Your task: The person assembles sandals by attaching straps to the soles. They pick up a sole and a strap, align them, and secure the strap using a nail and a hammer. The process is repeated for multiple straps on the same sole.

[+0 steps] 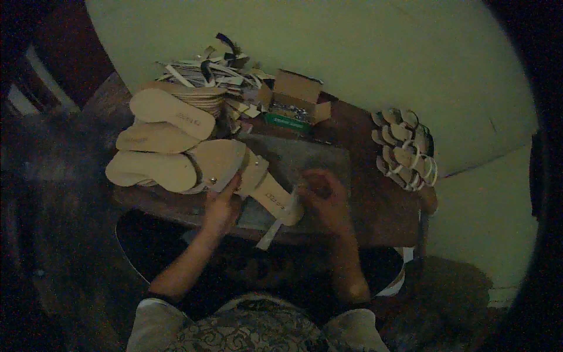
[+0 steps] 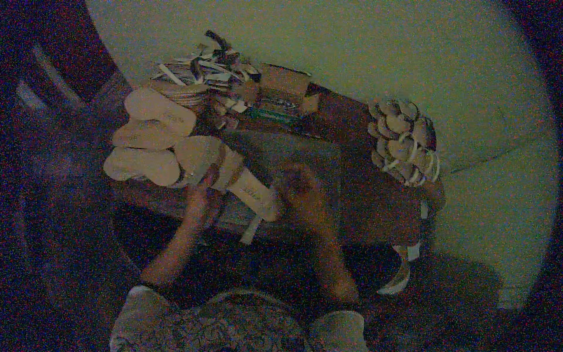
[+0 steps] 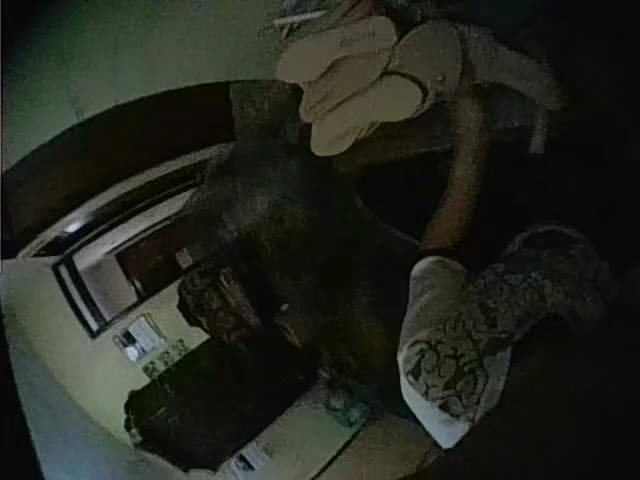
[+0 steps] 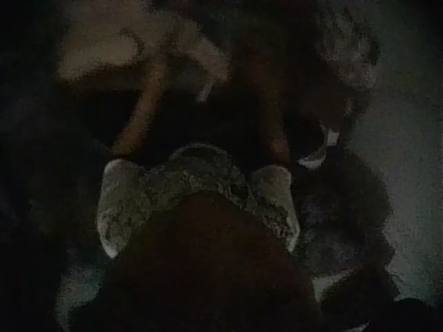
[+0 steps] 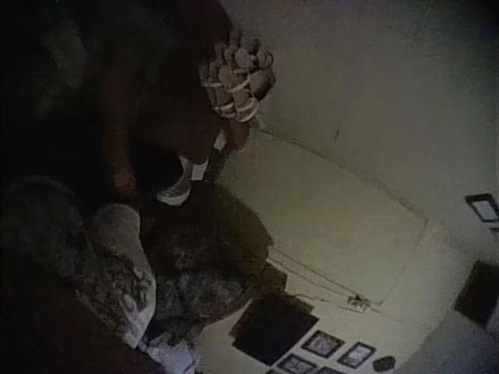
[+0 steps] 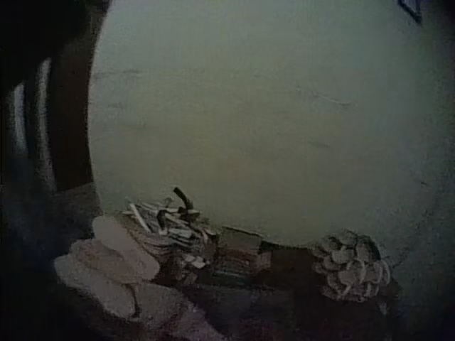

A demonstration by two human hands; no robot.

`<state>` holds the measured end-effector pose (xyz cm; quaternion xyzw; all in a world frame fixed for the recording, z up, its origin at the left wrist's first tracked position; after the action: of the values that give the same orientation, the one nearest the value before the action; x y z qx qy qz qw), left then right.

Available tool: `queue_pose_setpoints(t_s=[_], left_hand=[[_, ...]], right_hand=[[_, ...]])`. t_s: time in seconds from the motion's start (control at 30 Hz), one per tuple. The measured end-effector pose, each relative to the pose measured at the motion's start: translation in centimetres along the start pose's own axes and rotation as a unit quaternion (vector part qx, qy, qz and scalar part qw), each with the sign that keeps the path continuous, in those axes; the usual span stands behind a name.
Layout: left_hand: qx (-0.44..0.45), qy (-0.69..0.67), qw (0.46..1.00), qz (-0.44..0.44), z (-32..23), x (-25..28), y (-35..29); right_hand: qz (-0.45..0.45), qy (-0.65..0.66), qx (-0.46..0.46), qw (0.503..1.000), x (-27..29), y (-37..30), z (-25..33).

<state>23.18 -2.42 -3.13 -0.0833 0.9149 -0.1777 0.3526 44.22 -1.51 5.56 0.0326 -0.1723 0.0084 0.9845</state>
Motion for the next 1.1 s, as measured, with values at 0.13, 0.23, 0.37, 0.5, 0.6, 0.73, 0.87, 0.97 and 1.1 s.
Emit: queue_pose_setpoints(t_s=[0.13,0.23,0.37,0.5,0.6,0.73,0.87,0.97,1.1], left_hand=[[0.007,-0.030,0.999,0.015,-0.5,-0.4,0.0],[0.008,-0.025,0.999,0.025,0.0,-0.8,0.5],[0.027,-0.026,0.999,0.000,-0.3,-0.5,-0.7],[0.003,-0.010,1.000,0.010,0.2,-0.6,-1.0],[-0.005,-0.020,0.998,0.058,0.8,-1.7,-0.5],[-0.001,-0.038,0.998,0.058,1.7,0.3,0.8],[0.010,-0.028,0.998,0.056,0.4,-1.5,-0.1],[0.027,-0.010,0.999,0.046,0.6,-2.2,-0.4],[0.012,0.030,0.999,-0.009,0.3,-1.1,-0.8]], right_hand=[[-0.074,0.165,-0.021,0.983,5.4,1.8,1.8],[-0.069,0.354,0.078,0.929,7.9,2.8,5.1],[-0.254,0.254,-0.009,0.933,15.1,3.4,-0.2],[-0.268,0.289,-0.023,0.919,17.3,1.8,-4.1],[-0.319,0.306,-0.002,0.897,18.6,1.2,-6.2],[-0.339,0.253,-0.015,0.906,17.9,3.7,-5.7],[-0.266,0.246,-0.010,0.932,17.0,10.2,-7.6],[-0.247,-0.010,0.008,0.969,19.4,15.7,-11.2],[-0.261,-0.122,0.037,0.957,18.9,18.3,-10.0]])
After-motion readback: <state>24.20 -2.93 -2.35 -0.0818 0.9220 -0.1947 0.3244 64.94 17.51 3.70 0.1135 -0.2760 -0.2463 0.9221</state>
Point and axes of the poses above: each hand's wrist, its own y-axis towards the middle knuckle, its own x-axis out of the back of the hand, z = x × y, the point moved 9 cm from there along y, towards the middle knuckle
